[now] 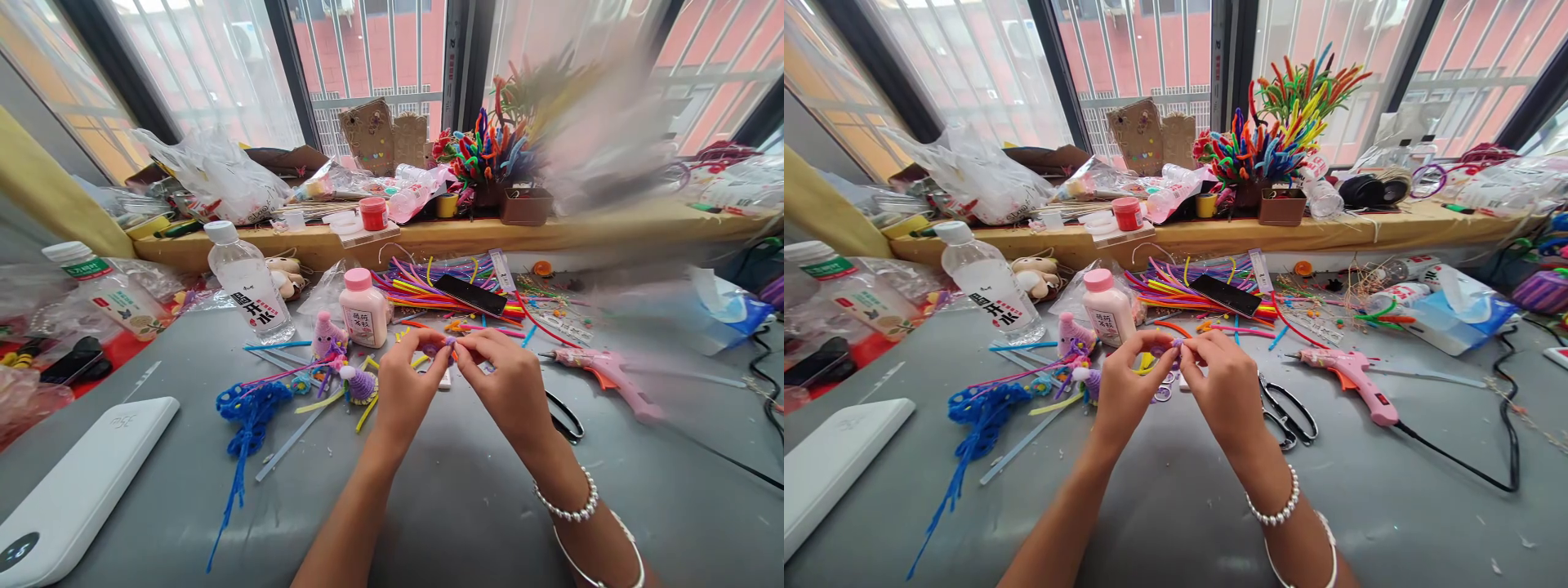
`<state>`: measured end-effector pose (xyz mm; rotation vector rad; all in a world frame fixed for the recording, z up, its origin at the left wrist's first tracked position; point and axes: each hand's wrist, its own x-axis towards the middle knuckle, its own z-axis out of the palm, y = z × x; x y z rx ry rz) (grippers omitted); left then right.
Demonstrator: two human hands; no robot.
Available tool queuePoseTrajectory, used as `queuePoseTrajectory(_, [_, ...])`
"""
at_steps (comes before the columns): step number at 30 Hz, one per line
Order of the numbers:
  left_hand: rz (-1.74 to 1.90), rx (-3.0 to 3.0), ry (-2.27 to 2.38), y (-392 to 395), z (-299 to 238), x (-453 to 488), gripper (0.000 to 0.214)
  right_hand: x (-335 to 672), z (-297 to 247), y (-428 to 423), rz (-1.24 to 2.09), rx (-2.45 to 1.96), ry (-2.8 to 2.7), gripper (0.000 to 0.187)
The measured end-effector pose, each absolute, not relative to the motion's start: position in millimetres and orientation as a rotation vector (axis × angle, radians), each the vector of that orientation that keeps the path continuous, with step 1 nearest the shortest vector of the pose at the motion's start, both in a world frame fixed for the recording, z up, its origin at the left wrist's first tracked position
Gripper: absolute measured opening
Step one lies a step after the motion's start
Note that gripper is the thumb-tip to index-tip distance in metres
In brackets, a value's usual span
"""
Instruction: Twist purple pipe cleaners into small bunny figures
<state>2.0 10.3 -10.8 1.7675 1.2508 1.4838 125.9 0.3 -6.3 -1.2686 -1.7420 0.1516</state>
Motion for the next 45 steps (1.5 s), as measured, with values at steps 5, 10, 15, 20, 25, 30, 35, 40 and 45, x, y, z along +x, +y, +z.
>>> queuePoseTrajectory(5, [1.461, 1.778, 1.219, 12.6, -10.5, -0.7, 0.008, 126.8, -7.3, 0.8, 0.16, -1.254, -1.749, 0.018])
queuePoseTrajectory(10, [1.368, 1.767, 1.121, 18.3, -10.0, -8.3, 0.011, 127.4, -7.0, 0.7, 0.163, -1.233, -1.778, 0.019])
queuePoseTrajectory(15, [1.213, 1.584, 1.033, 23.5, -11.4, -12.5, 0.014, 126.7, -5.6, 0.2, 0.184, -1.231, -1.81, 0.013])
queuePoseTrajectory(20, [1.179, 1.471, 1.039, 23.8, -11.4, -12.9, 0.017, 127.2, -5.5, 2.2, 0.203, -1.213, -1.844, 0.013])
queuePoseTrajectory(25, [1.217, 1.45, 1.072, 21.3, -9.8, -13.4, 0.019, 131.7, -4.1, 5.4, 0.341, -1.155, -1.845, 0.016])
queuePoseTrajectory(30, [1.293, 1.571, 1.111, 19.9, -8.6, -13.1, 0.012, 135.8, -4.0, 7.2, 0.397, -1.145, -1.873, 0.017])
queuePoseTrajectory(35, [1.384, 1.737, 1.151, 18.4, -5.0, -11.5, 0.008, 134.9, -5.5, 7.3, 0.348, -1.154, -1.908, 0.018])
queuePoseTrajectory(40, [1.408, 1.764, 1.184, 18.8, -5.5, -10.9, 0.009, 131.2, -5.5, 4.7, 0.231, -1.208, -1.917, 0.02])
queuePoseTrajectory(45, [1.308, 1.632, 1.064, 21.3, -9.1, -12.2, 0.012, 130.3, -3.0, 2.6, 0.221, -1.194, -1.905, 0.021])
